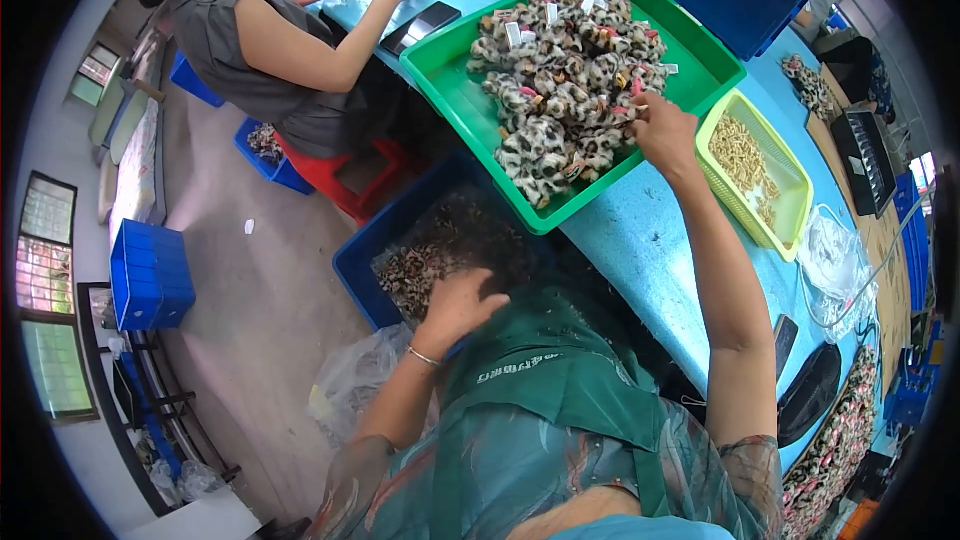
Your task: The person assembles small patterned components by hand, taking parts from bins and placing them into a tray to create finished components.
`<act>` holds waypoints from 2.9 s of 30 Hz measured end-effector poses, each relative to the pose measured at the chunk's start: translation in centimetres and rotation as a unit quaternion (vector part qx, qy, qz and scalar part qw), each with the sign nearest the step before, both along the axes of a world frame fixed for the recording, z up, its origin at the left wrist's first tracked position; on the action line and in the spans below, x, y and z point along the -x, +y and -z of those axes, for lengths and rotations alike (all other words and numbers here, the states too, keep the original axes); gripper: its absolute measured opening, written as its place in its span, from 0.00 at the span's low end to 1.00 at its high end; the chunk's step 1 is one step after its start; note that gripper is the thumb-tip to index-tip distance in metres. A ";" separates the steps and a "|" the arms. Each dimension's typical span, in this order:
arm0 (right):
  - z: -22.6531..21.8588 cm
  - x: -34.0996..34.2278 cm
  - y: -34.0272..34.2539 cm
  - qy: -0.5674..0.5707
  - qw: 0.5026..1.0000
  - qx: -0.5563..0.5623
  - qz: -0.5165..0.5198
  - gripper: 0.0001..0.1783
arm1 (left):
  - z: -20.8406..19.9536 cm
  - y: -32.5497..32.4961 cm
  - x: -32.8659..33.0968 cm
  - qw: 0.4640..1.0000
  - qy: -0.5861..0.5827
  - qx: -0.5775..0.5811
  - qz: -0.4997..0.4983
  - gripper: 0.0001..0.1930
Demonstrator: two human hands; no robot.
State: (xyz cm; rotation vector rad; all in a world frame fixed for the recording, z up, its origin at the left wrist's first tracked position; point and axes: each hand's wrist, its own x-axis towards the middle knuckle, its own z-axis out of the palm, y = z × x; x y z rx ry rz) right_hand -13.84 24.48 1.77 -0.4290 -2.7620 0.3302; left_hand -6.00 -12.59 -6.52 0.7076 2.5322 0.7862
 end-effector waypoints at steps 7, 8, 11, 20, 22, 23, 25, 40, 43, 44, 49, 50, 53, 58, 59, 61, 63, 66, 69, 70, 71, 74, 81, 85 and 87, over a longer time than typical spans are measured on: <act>-3.6 -6.4 0.7 0.163 0.976 0.144 -0.032 0.08 | -3.5 6.9 -1.2 0.964 -0.085 -0.228 0.103 0.17; -3.5 -6.4 0.2 0.163 0.976 0.141 -0.026 0.08 | -4.0 8.0 -1.2 0.963 -0.087 -0.229 0.108 0.17; -3.2 -4.6 -1.5 0.080 0.995 -0.060 0.022 0.18 | -5.4 11.2 -1.2 0.947 -0.065 -0.259 0.180 0.13; -2.0 1.7 -2.9 -0.200 0.975 -0.068 0.068 0.11 | -5.0 12.9 -5.6 0.926 -0.068 -0.271 0.254 0.12; -1.6 1.9 -2.4 -0.150 0.986 -0.036 0.063 0.12 | -4.6 12.0 -5.2 0.928 -0.082 -0.265 0.250 0.12; -1.4 1.7 -1.8 -0.104 0.987 -0.094 0.073 0.09 | -4.5 11.6 -4.7 0.929 -0.073 -0.272 0.242 0.11; -1.6 0.6 -0.2 -0.023 0.997 -0.033 0.059 0.09 | -4.6 11.3 -4.5 0.929 -0.067 -0.280 0.233 0.11; -2.3 -19.5 -3.8 0.152 0.846 0.480 -0.178 0.06 | -6.6 13.3 -2.6 0.647 -0.545 -0.533 -0.026 0.19; -1.0 -20.5 -4.8 0.176 0.926 0.307 -0.129 0.07 | -6.4 14.0 -3.9 0.699 -0.513 -0.493 -0.063 0.15; -1.2 -20.7 -5.3 0.211 0.954 0.192 -0.090 0.07 | -6.3 14.2 -4.2 0.737 -0.475 -0.474 -0.086 0.14; -1.5 -22.3 -9.1 0.179 0.913 0.361 -0.066 0.11 | -6.0 14.7 -5.3 0.741 -0.446 -0.480 -0.143 0.09; -0.7 -22.2 -9.7 0.149 0.920 0.356 -0.070 0.12 | -6.1 14.8 -5.5 0.738 -0.442 -0.488 -0.146 0.09; 0.3 -22.1 -9.2 0.110 0.846 0.521 -0.024 0.11 | -6.3 14.8 -5.6 0.723 -0.463 -0.495 -0.131 0.08; 0.5 -22.7 -8.3 0.117 0.686 0.716 -0.055 0.07 | -5.4 14.2 -4.8 0.745 -0.483 -0.452 -0.083 0.06; 0.5 -22.8 -8.3 0.117 0.686 0.716 -0.053 0.07 | -5.5 14.4 -4.8 0.744 -0.485 -0.452 -0.082 0.06; 0.6 -23.0 -8.7 0.148 0.885 0.438 -0.066 0.07 | -6.0 14.7 -4.9 0.771 -0.431 -0.453 -0.125 0.06; 0.7 -23.1 -8.7 0.143 0.920 0.354 -0.091 0.09 | -6.8 15.4 -5.6 0.804 -0.352 -0.468 -0.106 0.06; 0.5 -23.1 -8.9 0.148 0.953 0.235 -0.123 0.11 | -5.2 14.4 -4.9 0.888 -0.176 -0.424 0.020 0.05; 0.5 -23.2 -9.2 0.202 0.942 0.174 -0.203 0.11 | -5.0 14.4 -4.6 0.815 -0.380 -0.430 -0.074 0.05; 1.1 -23.3 -9.4 0.212 0.942 0.183 -0.184 0.09 | -5.0 14.4 -4.7 0.815 -0.381 -0.429 -0.074 0.05; 1.4 -23.4 -9.6 0.222 0.942 0.192 -0.165 0.07 | -5.1 14.4 -5.1 0.860 -0.287 -0.420 -0.039 0.05; 1.6 -23.9 -9.4 0.187 0.797 0.574 0.030 0.03 | -6.3 14.7 -6.3 0.893 -0.109 -0.435 0.039 0.08; 1.6 -24.2 -8.0 0.126 0.574 0.806 0.071 0.03 | -6.5 14.5 -5.7 0.901 0.059 -0.374 0.212 0.17; 1.9 -24.4 -8.2 0.119 0.568 0.811 0.075 0.03 | -5.9 13.9 -5.7 0.888 0.082 -0.378 0.248 0.15; 1.4 -24.2 -8.6 0.121 0.656 0.744 0.048 0.03 | -6.3 13.9 -5.9 0.898 0.044 -0.371 0.234 0.13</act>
